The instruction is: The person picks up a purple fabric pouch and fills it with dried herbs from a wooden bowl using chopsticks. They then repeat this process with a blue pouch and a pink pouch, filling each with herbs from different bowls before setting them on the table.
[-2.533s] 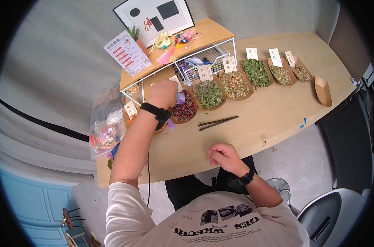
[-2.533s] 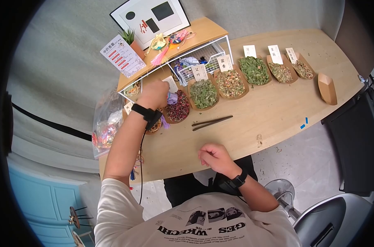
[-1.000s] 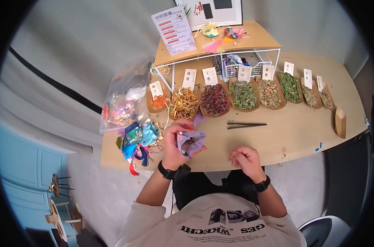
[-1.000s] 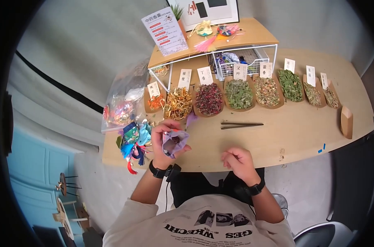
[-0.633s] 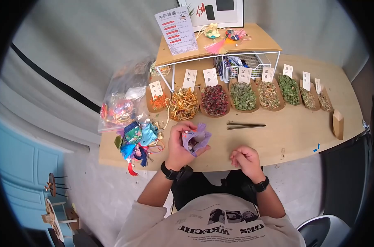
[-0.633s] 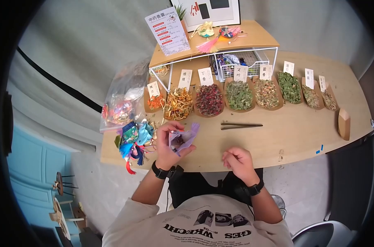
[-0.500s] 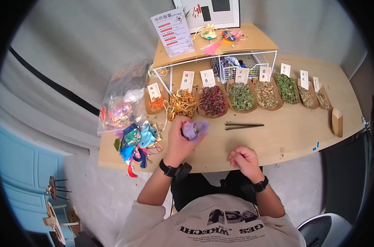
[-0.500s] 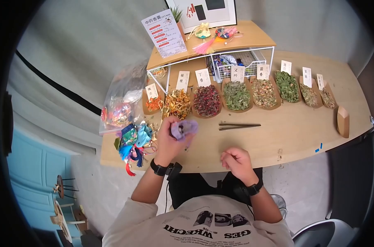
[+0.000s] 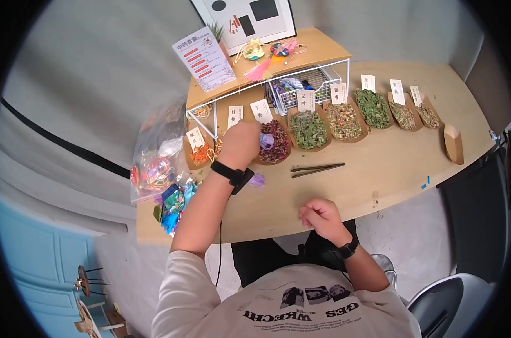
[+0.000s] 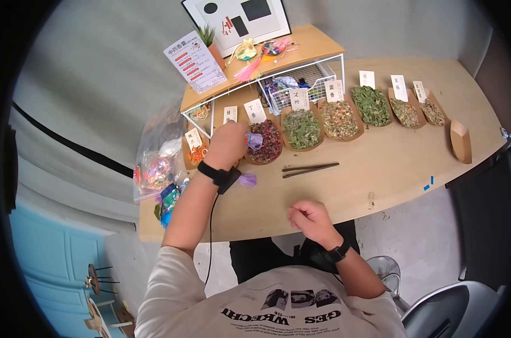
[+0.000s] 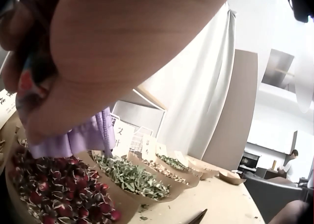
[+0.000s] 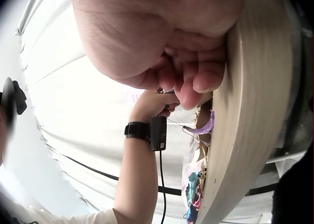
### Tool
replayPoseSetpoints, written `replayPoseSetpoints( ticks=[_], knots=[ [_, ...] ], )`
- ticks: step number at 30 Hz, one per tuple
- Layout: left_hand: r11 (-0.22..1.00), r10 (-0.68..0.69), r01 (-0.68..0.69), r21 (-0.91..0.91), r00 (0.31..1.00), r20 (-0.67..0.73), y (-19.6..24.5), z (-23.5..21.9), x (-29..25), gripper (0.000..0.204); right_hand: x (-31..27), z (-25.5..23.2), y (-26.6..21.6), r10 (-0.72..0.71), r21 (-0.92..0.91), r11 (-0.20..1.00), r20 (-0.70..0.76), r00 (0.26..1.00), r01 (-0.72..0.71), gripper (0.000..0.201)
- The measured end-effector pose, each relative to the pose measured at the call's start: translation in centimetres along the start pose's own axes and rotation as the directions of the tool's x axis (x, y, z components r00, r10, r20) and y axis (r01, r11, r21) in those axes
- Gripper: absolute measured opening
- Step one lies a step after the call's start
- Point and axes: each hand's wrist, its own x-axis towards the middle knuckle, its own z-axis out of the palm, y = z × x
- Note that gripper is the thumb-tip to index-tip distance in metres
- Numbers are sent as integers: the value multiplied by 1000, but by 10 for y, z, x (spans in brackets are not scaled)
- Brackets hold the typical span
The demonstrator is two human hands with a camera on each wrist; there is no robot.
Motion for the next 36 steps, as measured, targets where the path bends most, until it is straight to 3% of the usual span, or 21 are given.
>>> replayPoseSetpoints(
  ticks=[2,14,20,23,25,28,36],
  knots=[
    [997,31,-33,67,999,31,0,1,10,23,0,-2,4,-20,-9,1000,-4,1000,20,15],
    [999,10,-6,-43,995,102,-3,-10,24,23,1,0,-4,-106,-64,992,10,994,106,14],
    [978,17,15,-210,989,147,-14,-8,29,34,1,-1,1,-132,-79,988,14,991,133,14],
    [950,17,30,-312,989,145,-19,-10,30,47,1,-1,0,-132,-80,988,16,991,133,14],
    [891,-43,141,-431,972,230,-21,-12,31,61,1,-1,-2,-130,-84,988,17,991,131,14],
    [887,-25,110,-448,981,192,-26,-10,32,70,1,0,-2,-114,-82,990,20,993,116,13],
    [819,-9,111,-564,983,181,-28,-6,31,58,0,-4,1,-15,5,1000,18,1000,14,15]
  ],
)
